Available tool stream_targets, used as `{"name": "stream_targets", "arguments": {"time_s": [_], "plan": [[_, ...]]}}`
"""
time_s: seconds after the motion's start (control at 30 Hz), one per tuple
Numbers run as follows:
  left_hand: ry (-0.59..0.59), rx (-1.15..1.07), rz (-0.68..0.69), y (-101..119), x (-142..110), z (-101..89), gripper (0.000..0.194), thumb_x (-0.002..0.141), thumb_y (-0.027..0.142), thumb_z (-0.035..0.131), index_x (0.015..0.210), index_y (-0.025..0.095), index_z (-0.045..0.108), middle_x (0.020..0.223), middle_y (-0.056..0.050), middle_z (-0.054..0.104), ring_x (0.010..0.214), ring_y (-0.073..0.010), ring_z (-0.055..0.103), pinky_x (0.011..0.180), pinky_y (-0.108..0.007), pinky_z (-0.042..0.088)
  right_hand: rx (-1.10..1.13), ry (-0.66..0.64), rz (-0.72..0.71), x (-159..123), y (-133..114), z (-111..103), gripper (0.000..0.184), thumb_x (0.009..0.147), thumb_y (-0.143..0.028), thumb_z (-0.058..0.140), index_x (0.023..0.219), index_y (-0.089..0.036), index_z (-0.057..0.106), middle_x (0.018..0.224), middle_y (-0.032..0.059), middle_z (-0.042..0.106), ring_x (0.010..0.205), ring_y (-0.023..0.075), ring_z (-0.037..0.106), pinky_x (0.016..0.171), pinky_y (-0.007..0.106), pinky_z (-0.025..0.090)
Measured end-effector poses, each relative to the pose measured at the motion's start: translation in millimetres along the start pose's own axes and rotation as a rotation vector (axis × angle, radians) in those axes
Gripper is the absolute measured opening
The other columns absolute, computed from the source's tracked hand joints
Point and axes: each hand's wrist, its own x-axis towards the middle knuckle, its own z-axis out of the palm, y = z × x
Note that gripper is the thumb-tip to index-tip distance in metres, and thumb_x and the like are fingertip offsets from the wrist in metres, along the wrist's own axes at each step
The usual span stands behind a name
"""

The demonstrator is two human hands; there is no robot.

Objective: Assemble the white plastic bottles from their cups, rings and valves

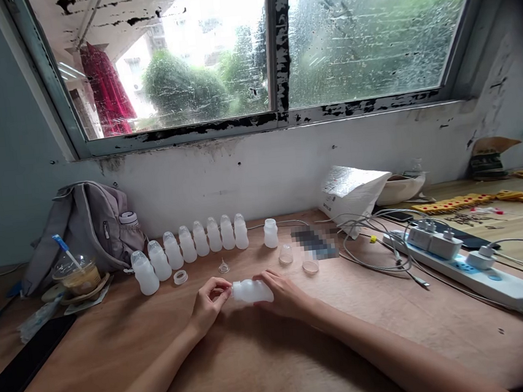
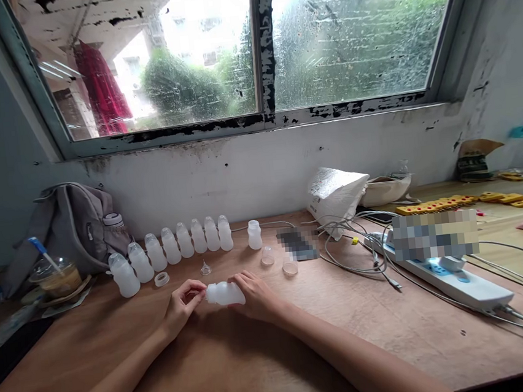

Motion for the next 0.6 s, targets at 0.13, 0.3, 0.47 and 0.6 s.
{"name": "stream_targets", "arguments": {"time_s": [0.13,0.3,0.47,0.6], "plan": [[0.061,-0.027,-0.040,0.1,1.1,1.0,0.025,0.073,0.036,0.058,0.088,0.017,0.058,0.087,-0.005,0.059,0.079,-0.0167,0.057,0.067,-0.025,0.047,0.011,0.025,0.001,0.2,-1.1,0.2,0.039,0.069,-0.031,0.064,0.101,-0.016,0.048,0.096,0.0101,0.057,0.086,0.0228,0.053,0.074,0.036,0.045],[-0.078,-0.103,-0.200,-3.3,2.1,2.1,0.034,0.075,0.047,0.053,0.080,0.013,0.054,0.063,-0.001,0.054,0.053,-0.0111,0.051,0.045,-0.021,0.042,0.025,0.052,0.004,0.5,-3.0,-0.1,0.038,0.070,-0.032,0.063,0.102,-0.017,0.047,0.095,0.0097,0.058,0.087,0.0231,0.052,0.074,0.035,0.044],[-0.078,-0.137,-0.192,-3.3,1.7,2.5,0.034,0.072,0.047,0.058,0.078,0.013,0.055,0.064,0.000,0.055,0.055,-0.0103,0.051,0.048,-0.020,0.042,0.048,0.019,0.032,0.3,-3.3,-0.5,0.040,0.069,-0.034,0.064,0.101,-0.018,0.048,0.095,0.0087,0.058,0.086,0.0225,0.053,0.072,0.033,0.044],[-0.086,-0.149,-0.142,0.3,0.6,2.1,0.034,0.071,0.044,0.060,0.085,0.013,0.056,0.067,-0.001,0.056,0.062,-0.0121,0.052,0.052,-0.021,0.044,0.076,0.000,0.079,-0.4,-2.3,-0.4,0.042,0.068,-0.037,0.064,0.102,-0.019,0.047,0.095,0.0077,0.058,0.084,0.0218,0.055,0.069,0.032,0.045]]}}
